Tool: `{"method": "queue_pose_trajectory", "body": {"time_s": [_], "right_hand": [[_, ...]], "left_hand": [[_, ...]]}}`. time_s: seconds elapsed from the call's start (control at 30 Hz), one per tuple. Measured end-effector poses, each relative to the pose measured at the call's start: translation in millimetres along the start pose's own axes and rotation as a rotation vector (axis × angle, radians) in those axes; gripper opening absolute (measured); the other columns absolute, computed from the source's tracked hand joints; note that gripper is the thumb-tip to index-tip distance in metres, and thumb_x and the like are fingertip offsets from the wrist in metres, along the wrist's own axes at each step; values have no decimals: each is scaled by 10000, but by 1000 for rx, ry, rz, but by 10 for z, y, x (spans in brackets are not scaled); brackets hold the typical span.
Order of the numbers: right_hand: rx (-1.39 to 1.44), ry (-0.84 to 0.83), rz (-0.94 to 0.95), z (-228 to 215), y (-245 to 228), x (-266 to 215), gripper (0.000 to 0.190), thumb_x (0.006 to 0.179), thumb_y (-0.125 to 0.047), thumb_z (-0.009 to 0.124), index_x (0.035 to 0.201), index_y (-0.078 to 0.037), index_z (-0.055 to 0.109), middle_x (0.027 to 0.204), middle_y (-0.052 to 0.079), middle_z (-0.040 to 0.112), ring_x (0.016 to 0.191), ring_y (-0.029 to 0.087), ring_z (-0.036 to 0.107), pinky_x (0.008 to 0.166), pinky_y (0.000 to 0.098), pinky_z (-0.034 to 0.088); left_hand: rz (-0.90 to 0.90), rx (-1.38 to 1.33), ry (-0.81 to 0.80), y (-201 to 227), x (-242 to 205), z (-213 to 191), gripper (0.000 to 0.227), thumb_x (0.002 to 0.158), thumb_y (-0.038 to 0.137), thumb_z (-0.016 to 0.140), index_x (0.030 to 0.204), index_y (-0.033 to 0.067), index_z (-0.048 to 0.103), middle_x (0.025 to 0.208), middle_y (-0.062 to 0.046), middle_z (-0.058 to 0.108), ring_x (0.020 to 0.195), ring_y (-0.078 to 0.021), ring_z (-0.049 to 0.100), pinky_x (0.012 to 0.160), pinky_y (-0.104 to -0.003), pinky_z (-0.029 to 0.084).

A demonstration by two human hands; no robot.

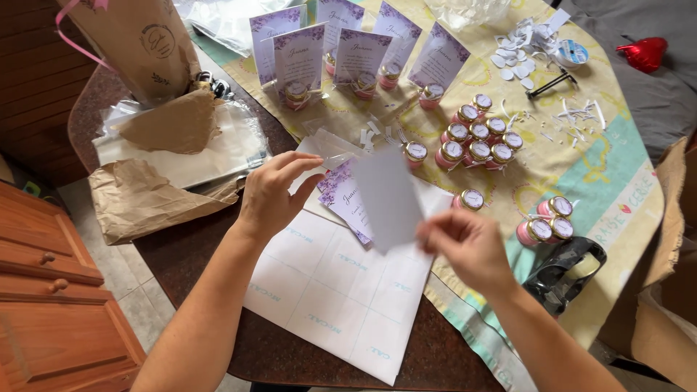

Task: The person packages small jars into clear plastic bags along with decorative cards, uses scissors to cut small pieces of adhesive or tape, and ties the bags closed with white ribbons.

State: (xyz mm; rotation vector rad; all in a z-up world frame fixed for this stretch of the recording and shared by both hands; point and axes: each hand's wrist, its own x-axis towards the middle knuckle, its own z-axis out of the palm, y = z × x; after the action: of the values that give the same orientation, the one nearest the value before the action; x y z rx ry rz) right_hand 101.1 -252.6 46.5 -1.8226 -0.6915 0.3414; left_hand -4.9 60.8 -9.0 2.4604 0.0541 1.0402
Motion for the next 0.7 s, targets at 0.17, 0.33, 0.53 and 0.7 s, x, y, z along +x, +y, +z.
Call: {"method": "queue_pose_trajectory", "body": {"time_s": [0.17,0.33,0.53,0.7], "right_hand": [[51,-302,249,141,279,-732,306,800,-52,829,1084,-39,718,618,112,783,504,166,726,470,291,601],[-918,-132,-279,114,435,-688,666,704,-603,873,1229,-250,663,466,-41,577,436,174,620,496,374,480],[-723,143,-598,-213,5,1192,225,985,-181,750,772,-109,741,579,89,602,595,277,653,603,351,514],[-760,-382,-165,-203,808,2724,264,776,-227,804,1039,-241,826,902,132,798,958,334,755,856,440,586]], "left_hand": [[53,-8,-53,145,39,-42,157,949,227,765,1059,115,763,1043,-23,760,852,-223,735,616,-372,585],[68,8,-117,133,-28,45,132,933,204,765,1035,120,752,1018,-18,746,823,-246,715,629,-397,568],[63,22,-125,110,-55,110,145,858,177,762,1000,180,732,983,-2,739,881,-282,726,753,-418,583],[55,7,-164,-62,-158,327,149,844,218,749,989,239,723,991,46,728,909,-225,729,754,-363,577]]}}
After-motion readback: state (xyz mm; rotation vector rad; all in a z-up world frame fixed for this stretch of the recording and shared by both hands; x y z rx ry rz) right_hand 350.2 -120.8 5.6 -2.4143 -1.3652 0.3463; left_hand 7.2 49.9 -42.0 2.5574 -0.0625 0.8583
